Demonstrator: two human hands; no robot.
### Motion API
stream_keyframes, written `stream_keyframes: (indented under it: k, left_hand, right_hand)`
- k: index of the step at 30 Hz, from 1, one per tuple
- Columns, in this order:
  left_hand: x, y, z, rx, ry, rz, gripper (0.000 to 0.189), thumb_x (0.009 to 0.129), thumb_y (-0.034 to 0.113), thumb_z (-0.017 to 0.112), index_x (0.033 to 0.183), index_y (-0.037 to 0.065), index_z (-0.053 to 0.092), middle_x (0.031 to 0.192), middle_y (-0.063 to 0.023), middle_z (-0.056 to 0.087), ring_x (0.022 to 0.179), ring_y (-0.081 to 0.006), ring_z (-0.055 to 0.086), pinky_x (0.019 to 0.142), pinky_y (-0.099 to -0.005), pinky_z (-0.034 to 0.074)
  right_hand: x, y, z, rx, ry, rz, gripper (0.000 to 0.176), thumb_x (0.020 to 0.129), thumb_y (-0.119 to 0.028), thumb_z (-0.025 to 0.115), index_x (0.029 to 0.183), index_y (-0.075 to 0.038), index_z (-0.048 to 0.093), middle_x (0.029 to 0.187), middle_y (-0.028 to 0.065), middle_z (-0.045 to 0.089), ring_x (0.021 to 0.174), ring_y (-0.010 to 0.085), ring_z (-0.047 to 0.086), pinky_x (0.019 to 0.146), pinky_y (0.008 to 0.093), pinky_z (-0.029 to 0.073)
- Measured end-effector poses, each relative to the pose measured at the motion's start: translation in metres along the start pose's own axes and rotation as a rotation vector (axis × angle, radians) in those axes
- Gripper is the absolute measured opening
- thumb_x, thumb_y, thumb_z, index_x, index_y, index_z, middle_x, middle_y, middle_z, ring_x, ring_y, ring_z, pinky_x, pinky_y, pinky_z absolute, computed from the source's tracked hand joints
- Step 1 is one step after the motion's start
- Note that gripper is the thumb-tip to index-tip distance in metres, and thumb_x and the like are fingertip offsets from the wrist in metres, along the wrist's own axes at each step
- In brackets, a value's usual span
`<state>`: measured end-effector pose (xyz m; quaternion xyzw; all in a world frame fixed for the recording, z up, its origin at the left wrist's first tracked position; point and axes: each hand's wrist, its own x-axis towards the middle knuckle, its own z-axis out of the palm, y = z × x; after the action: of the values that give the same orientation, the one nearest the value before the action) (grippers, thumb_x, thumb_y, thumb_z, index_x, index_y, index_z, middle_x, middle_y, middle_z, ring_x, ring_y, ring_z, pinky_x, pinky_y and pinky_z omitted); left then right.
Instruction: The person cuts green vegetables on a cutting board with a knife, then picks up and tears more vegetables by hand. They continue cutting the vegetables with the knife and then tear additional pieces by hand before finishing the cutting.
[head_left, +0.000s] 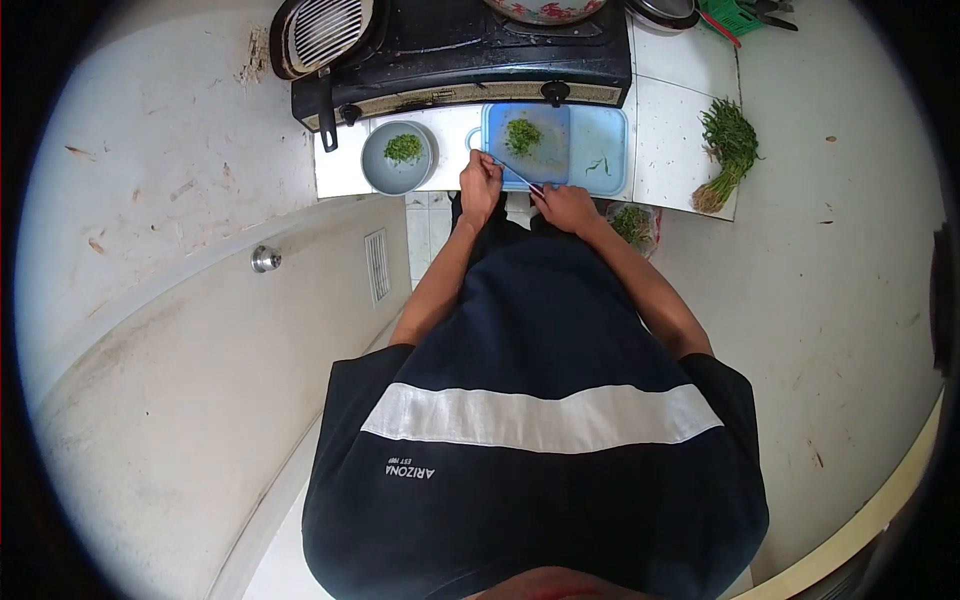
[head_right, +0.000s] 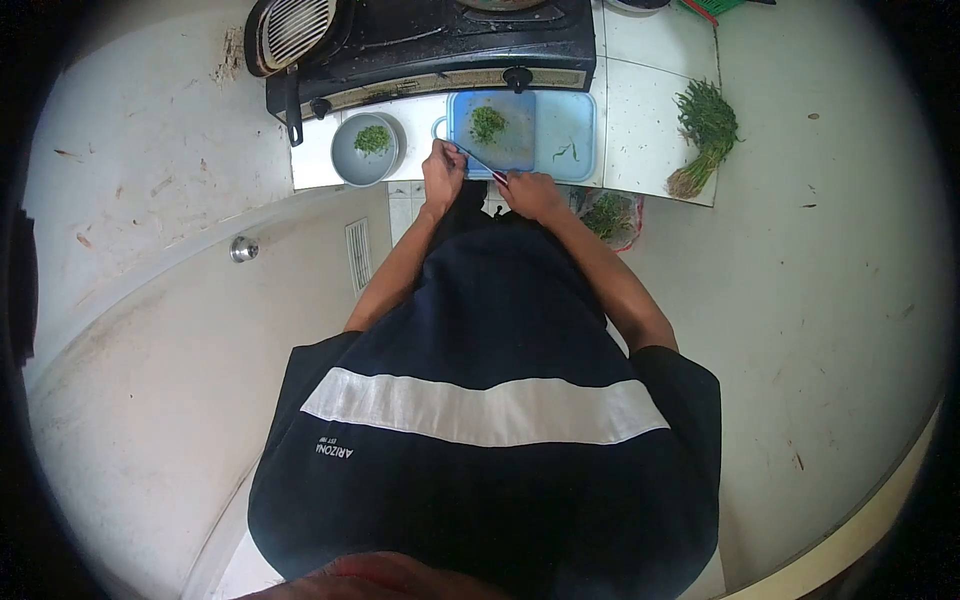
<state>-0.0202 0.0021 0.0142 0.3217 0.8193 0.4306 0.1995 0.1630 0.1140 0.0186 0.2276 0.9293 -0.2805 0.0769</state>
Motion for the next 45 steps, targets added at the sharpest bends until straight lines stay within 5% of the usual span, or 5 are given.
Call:
stream_keyframes:
  k: [16,18,24,37,45]
  left_hand:
    - [-0.004,-0.014,0.010,0.018,0.049,0.048,0.008,0.094,0.000,0.064,0.098,-0.007,0.063,0.081,-0.0170,0.072,0.071,-0.0253,0.073,0.066,-0.0374,0.057]
    - [-0.007,-0.011,0.009,0.073,0.055,0.027,0.004,0.090,-0.001,0.068,0.091,-0.004,0.069,0.082,-0.0202,0.066,0.075,-0.0346,0.068,0.071,-0.0431,0.053]
    - [-0.010,-0.003,0.005,0.056,0.090,0.001,0.009,0.093,0.005,0.070,0.096,0.000,0.077,0.085,-0.0177,0.066,0.074,-0.0278,0.071,0.070,-0.0372,0.056]
    - [-0.003,-0.002,0.007,-0.104,0.042,-0.021,0.008,0.092,0.005,0.071,0.094,-0.002,0.074,0.087,-0.0181,0.069,0.080,-0.0304,0.070,0.074,-0.0391,0.054]
    - [-0.005,-0.002,-0.004,0.184,-0.042,0.142,0.006,0.092,0.004,0.069,0.094,-0.001,0.072,0.087,-0.0180,0.064,0.083,-0.0375,0.065,0.076,-0.0463,0.053]
  right_hand:
    - [-0.003,0.001,-0.001,-0.005,-0.012,0.025,0.048,0.104,-0.044,0.052,0.098,0.000,0.069,0.078,0.0229,0.071,0.074,0.0437,0.071,0.071,0.0560,0.057]
    - [0.000,0.002,0.000,0.009,-0.032,0.024,0.048,0.104,-0.045,0.052,0.099,0.000,0.069,0.077,0.0227,0.071,0.074,0.0442,0.071,0.071,0.0560,0.057]
    - [-0.002,0.009,0.009,0.073,0.013,0.046,0.051,0.104,-0.048,0.052,0.098,-0.001,0.069,0.076,0.0261,0.069,0.075,0.0469,0.069,0.073,0.0563,0.056]
    - [0.002,0.008,0.009,0.169,-0.007,0.046,0.052,0.104,-0.050,0.052,0.101,0.000,0.069,0.080,0.0273,0.069,0.077,0.0483,0.069,0.074,0.0569,0.056]
    - [0.002,-0.001,-0.003,0.030,-0.080,0.035,0.050,0.105,-0.046,0.051,0.104,0.001,0.068,0.077,0.0250,0.070,0.074,0.0461,0.070,0.072,0.0562,0.057]
